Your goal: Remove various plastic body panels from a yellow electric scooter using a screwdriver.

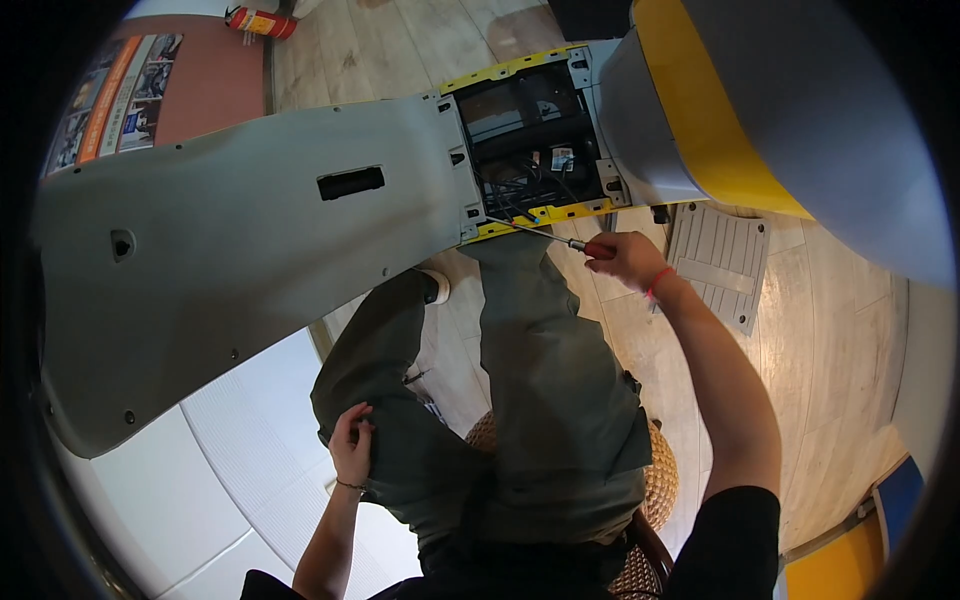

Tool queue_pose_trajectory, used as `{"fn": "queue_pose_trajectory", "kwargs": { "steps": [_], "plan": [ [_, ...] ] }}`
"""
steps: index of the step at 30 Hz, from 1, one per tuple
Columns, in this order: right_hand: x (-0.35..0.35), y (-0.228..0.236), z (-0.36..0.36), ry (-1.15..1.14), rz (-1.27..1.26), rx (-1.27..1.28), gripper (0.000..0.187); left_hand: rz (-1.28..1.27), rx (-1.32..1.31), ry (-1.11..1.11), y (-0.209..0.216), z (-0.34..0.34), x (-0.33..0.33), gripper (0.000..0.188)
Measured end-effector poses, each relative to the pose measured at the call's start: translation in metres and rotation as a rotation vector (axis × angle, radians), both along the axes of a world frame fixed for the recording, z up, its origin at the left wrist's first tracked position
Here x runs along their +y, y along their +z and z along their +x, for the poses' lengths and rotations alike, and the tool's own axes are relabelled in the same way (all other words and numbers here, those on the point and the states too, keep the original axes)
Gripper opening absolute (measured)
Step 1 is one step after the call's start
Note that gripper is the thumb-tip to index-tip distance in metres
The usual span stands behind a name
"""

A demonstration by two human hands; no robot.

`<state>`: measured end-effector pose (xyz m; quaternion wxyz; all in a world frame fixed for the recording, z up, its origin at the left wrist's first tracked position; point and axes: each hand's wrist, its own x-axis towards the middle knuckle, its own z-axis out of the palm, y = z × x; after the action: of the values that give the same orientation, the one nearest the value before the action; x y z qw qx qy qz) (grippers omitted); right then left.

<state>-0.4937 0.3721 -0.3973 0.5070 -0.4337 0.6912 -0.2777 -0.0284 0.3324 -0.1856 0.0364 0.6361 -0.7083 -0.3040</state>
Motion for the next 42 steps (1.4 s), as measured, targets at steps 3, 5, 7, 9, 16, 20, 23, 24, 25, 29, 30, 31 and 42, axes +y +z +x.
{"fn": "queue_pose_trajectory", "kwargs": {
  "steps": [3,5,7,9,16,20,23,24,25,29,30,31,42],
  "plan": [
    [0.0,-0.004,0.008,-0.021,0.003,0.112,0.027,-0.019,-0.031,-0.016,-0.002,0.001,0.001,0.028],
    [-0.003,0.004,0.011,0.024,-0.144,0.285,0.024,-0.024,-0.053,-0.019,-0.002,0.003,0.004,0.028],
    [-0.025,0.016,-0.001,0.073,-0.167,0.363,0.022,-0.072,-0.091,-0.072,-0.003,0.002,0.001,0.027],
    [-0.033,0.023,-0.003,0.121,-0.183,0.452,0.02,-0.052,-0.098,-0.072,-0.002,-0.003,0.0,0.027],
    [-0.02,-0.021,0.04,0.048,-0.03,0.46,0.019,-0.031,-0.129,-0.142,-0.002,-0.008,0.0,0.026],
    [-0.021,-0.026,0.051,-0.016,0.053,0.503,0.02,-0.081,-0.16,-0.194,-0.001,-0.01,0.004,0.026],
    [-0.009,-0.062,0.064,-0.038,0.105,0.455,0.02,-0.043,-0.195,-0.159,-0.004,-0.016,0.006,0.025],
    [-0.004,-0.082,0.07,-0.087,0.07,0.463,0.019,0.012,-0.139,-0.117,-0.005,-0.015,0.006,0.026],
    [-0.011,-0.083,0.081,-0.129,0.015,0.461,0.019,0.051,-0.092,-0.064,0.004,-0.008,0.007,0.026],
    [-0.018,-0.079,0.092,-0.178,0.039,0.428,0.02,0.074,-0.079,-0.09,0.016,0.002,0.009,0.029],
    [-0.017,-0.073,0.09,-0.171,0.04,0.427,0.02,0.093,-0.036,-0.032,0.015,0.002,0.007,0.029],
    [-0.02,-0.066,0.086,-0.14,0.063,0.395,0.021,0.102,0.01,0.029,0.016,0.003,0.007,0.028],
    [0.034,-0.007,0.021,0.001,0.158,0.277,0.027,-0.105,0.754,0.299,0.017,-0.081,-0.063,0.055]
  ]
}}
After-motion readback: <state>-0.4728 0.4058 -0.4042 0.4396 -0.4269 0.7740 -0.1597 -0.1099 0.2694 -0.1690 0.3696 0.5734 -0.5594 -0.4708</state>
